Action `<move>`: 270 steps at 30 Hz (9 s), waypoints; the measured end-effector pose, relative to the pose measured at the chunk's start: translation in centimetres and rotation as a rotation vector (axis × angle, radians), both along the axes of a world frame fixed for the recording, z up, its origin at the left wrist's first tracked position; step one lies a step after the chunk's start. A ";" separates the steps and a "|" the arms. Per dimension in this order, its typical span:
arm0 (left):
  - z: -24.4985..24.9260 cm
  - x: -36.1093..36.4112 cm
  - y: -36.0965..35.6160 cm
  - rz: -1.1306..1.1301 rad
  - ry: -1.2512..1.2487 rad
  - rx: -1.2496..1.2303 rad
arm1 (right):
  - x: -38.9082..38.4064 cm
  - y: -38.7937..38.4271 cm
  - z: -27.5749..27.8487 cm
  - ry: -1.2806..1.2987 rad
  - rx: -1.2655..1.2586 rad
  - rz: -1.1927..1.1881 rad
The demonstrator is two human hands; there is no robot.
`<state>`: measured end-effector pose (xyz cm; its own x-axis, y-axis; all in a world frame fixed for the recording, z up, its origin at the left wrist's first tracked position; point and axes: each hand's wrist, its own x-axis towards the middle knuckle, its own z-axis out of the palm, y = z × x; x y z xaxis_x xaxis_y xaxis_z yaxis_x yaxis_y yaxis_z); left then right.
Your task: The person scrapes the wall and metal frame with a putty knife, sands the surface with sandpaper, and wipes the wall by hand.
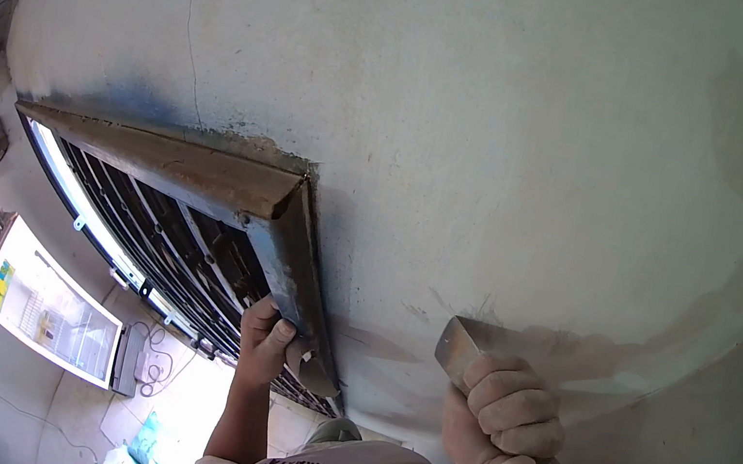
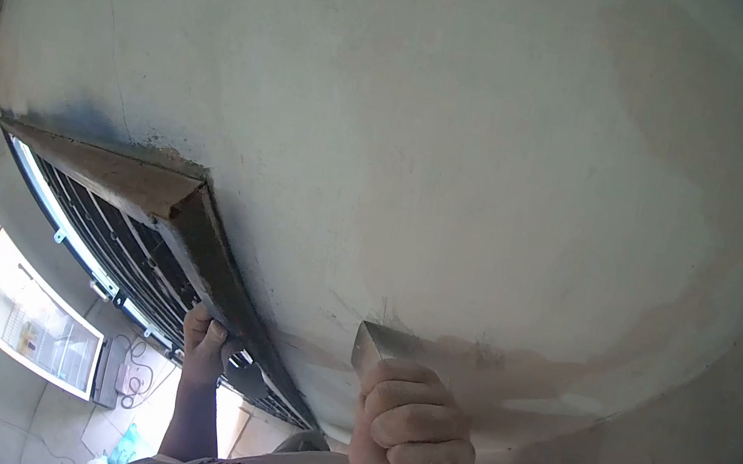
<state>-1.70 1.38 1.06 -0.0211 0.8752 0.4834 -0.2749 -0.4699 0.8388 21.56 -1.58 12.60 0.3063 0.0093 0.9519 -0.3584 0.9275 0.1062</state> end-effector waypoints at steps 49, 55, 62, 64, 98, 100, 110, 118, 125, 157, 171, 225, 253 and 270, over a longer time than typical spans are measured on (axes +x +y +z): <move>0.3 -1.0 1.1 -0.010 0.065 0.060 | 0.9 -0.2 0.2 -0.071 -0.012 -0.068; 0.0 -1.0 0.6 0.070 0.120 0.033 | -0.4 -0.3 0.1 -0.061 0.036 -0.125; 0.0 -0.4 0.3 0.113 0.134 0.062 | 0.9 0.0 -1.2 -0.095 0.085 -0.148; -0.3 -0.4 0.5 0.096 0.105 0.067 | 0.9 -0.1 -1.1 -0.090 0.070 -0.123; -0.5 -0.9 1.4 0.106 0.092 0.087 | -0.1 0.4 0.8 -0.035 0.034 -0.138; -0.6 -1.2 1.4 0.084 0.097 0.077 | 0.6 0.3 0.0 -0.028 0.041 -0.113; -0.2 -0.9 1.5 0.047 0.046 0.092 | -0.1 -0.6 0.9 -0.050 -0.038 -0.188; -0.7 -1.3 1.4 0.016 0.059 0.073 | 0.6 0.1 0.2 0.019 0.024 -0.056; -1.2 -1.3 1.7 0.013 0.054 0.064 | -0.4 0.9 1.8 0.016 0.054 -0.039; 0.3 -0.5 1.7 0.070 0.053 0.133 | -0.2 -0.8 0.7 0.026 -0.099 -0.125; 0.5 -0.6 1.9 0.048 0.078 0.194 | 0.7 -0.8 1.2 -0.054 -0.137 -0.083; -0.5 -1.4 2.0 -0.046 0.082 0.111 | 0.5 -1.0 0.9 -0.174 -0.067 -0.186; 1.5 -0.7 0.9 -0.158 0.032 0.101 | 3.8 -16.5 -11.3 -0.795 -1.309 -0.589; 1.6 -0.9 0.6 -0.194 0.049 0.047 | 4.2 -20.8 -8.2 0.152 -1.164 -0.037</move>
